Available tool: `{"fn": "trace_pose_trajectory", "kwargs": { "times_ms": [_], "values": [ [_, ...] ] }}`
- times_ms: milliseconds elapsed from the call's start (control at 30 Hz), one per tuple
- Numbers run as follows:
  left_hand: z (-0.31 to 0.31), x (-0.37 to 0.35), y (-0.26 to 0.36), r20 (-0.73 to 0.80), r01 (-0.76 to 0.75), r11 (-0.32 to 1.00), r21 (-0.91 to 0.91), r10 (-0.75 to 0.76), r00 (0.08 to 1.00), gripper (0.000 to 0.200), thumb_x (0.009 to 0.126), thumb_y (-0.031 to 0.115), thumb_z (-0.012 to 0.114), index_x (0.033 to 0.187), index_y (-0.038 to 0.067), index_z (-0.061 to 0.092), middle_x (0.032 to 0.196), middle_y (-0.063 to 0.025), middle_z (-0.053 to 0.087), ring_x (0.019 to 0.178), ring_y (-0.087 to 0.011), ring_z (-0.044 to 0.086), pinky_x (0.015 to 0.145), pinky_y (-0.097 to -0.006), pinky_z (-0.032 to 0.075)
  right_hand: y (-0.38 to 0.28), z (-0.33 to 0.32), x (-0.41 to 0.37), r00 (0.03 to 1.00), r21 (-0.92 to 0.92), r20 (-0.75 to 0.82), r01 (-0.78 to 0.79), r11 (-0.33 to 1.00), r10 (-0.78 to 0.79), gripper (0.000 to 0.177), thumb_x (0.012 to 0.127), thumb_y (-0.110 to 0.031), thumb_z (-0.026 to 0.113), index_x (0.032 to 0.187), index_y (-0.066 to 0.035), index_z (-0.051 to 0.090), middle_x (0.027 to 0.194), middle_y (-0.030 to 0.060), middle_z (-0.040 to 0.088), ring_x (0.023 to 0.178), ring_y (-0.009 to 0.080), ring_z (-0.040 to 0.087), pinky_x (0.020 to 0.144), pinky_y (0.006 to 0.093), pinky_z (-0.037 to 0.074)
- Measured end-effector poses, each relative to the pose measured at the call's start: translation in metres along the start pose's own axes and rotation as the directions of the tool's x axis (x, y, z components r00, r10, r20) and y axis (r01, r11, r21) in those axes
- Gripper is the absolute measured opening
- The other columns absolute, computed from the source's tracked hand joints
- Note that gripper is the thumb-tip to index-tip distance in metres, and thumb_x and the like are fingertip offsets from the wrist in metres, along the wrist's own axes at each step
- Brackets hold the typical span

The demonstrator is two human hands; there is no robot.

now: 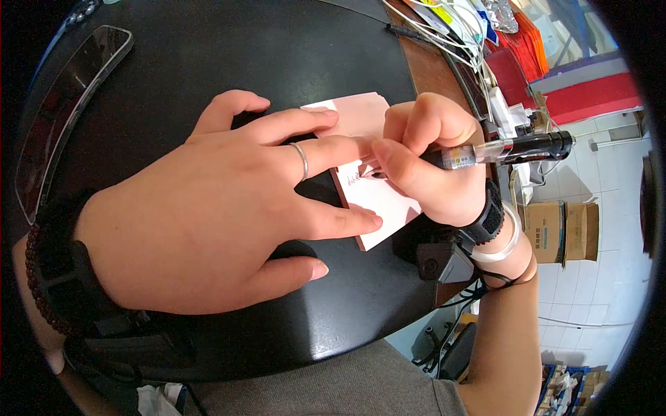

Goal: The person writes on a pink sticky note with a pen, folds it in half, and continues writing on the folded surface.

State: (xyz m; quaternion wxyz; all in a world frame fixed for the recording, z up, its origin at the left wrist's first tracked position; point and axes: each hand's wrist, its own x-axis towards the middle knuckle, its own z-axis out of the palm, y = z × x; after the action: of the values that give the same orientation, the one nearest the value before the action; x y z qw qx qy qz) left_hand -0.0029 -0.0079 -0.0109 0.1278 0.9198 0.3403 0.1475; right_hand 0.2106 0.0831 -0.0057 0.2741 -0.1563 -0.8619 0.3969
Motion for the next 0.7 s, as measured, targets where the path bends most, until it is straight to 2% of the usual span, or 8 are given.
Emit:
{"fn": "trace_pose_trajectory", "kwargs": {
  "times_ms": [167, 233, 467, 533, 633, 667, 700],
  "values": [
    [0.0, 0.0, 0.0, -0.002, -0.002, 1.0, 0.002, 0.002, 1.0, 0.045, 0.074, 0.033, 0.062, 0.118, 0.032, 0.056, 0.13, -0.0118, 0.042, 0.127, -0.0349, 0.031, 0.095, -0.0521, 0.024, -0.002, 0.003, 0.0, 1.0, -0.008, -0.019, -0.013, 1.0, 0.013, 0.028, 0.077, 0.005, 0.059, 0.066, -0.008, 0.038, 0.06, 0.002, 0.048, 0.052, 0.0069, 0.042, 0.046, 0.0221, 0.031],
    [0.0, 0.0, 0.0, -0.002, -0.003, 1.0, 0.003, 0.003, 1.0, 0.045, 0.074, 0.033, 0.062, 0.118, 0.032, 0.056, 0.13, -0.0119, 0.042, 0.127, -0.0348, 0.031, 0.095, -0.052, 0.024, -0.008, 0.005, -0.001, 0.983, 0.085, -0.082, -0.159, 0.984, 0.166, 0.03, 0.073, 0.002, 0.063, 0.06, -0.005, 0.037, 0.059, -0.0002, 0.041, 0.055, 0.0072, 0.039, 0.05, 0.0239, 0.032],
    [0.002, -0.002, -0.001, -0.015, -0.005, 1.0, -0.003, 0.005, 1.0, 0.045, 0.074, 0.034, 0.062, 0.119, 0.032, 0.056, 0.131, -0.0114, 0.042, 0.126, -0.0339, 0.033, 0.094, -0.0514, 0.025, -0.008, 0.006, 0.0, 0.984, 0.088, -0.08, -0.152, 0.984, 0.159, 0.03, 0.074, 0.001, 0.063, 0.06, -0.005, 0.038, 0.059, -0.0009, 0.042, 0.056, 0.0064, 0.041, 0.05, 0.023, 0.034],
    [0.003, -0.002, -0.001, -0.022, -0.002, 1.0, 0.002, 0.002, 1.0, 0.046, 0.073, 0.034, 0.062, 0.119, 0.033, 0.056, 0.131, -0.0112, 0.042, 0.125, -0.0337, 0.033, 0.094, -0.0514, 0.025, -0.012, 0.007, 0.0, 0.972, 0.102, -0.09, -0.208, 0.973, 0.217, 0.03, 0.074, 0.001, 0.064, 0.06, -0.005, 0.038, 0.059, -0.001, 0.041, 0.055, 0.0066, 0.041, 0.049, 0.0231, 0.034],
    [0.001, -0.002, 0.0, -0.045, -0.012, 1.0, 0.003, 0.013, 0.999, 0.044, 0.075, 0.037, 0.061, 0.119, 0.034, 0.055, 0.13, -0.0107, 0.043, 0.124, -0.0329, 0.035, 0.092, -0.0517, 0.027, -0.004, 0.006, -0.003, 0.985, 0.077, -0.08, -0.145, 0.986, 0.151, 0.03, 0.073, 0.002, 0.063, 0.06, -0.006, 0.037, 0.058, 0.0005, 0.042, 0.053, 0.0082, 0.04, 0.048, 0.0244, 0.032],
    [0.0, -0.001, 0.002, -0.043, -0.012, 1.0, 0.017, 0.013, 0.999, 0.044, 0.076, 0.038, 0.06, 0.119, 0.034, 0.055, 0.13, -0.0107, 0.043, 0.124, -0.0327, 0.036, 0.091, -0.0519, 0.027, -0.001, 0.001, -0.003, 0.997, 0.064, -0.02, -0.074, 0.995, 0.075, 0.03, 0.076, 0.008, 0.058, 0.062, -0.007, 0.036, 0.058, 0.0018, 0.046, 0.054, 0.0091, 0.043, 0.048, 0.0235, 0.034],
    [0.001, -0.002, 0.002, -0.067, -0.022, 1.0, 0.022, 0.024, 0.997, 0.042, 0.078, 0.04, 0.059, 0.119, 0.034, 0.055, 0.131, -0.0109, 0.043, 0.124, -0.0327, 0.036, 0.091, -0.0526, 0.028, 0.0, 0.002, -0.003, 0.997, 0.09, -0.04, -0.067, 0.994, 0.07, 0.03, 0.075, 0.008, 0.058, 0.062, -0.007, 0.037, 0.058, 0.0016, 0.046, 0.054, 0.0089, 0.044, 0.048, 0.0237, 0.034]
  ]
}}
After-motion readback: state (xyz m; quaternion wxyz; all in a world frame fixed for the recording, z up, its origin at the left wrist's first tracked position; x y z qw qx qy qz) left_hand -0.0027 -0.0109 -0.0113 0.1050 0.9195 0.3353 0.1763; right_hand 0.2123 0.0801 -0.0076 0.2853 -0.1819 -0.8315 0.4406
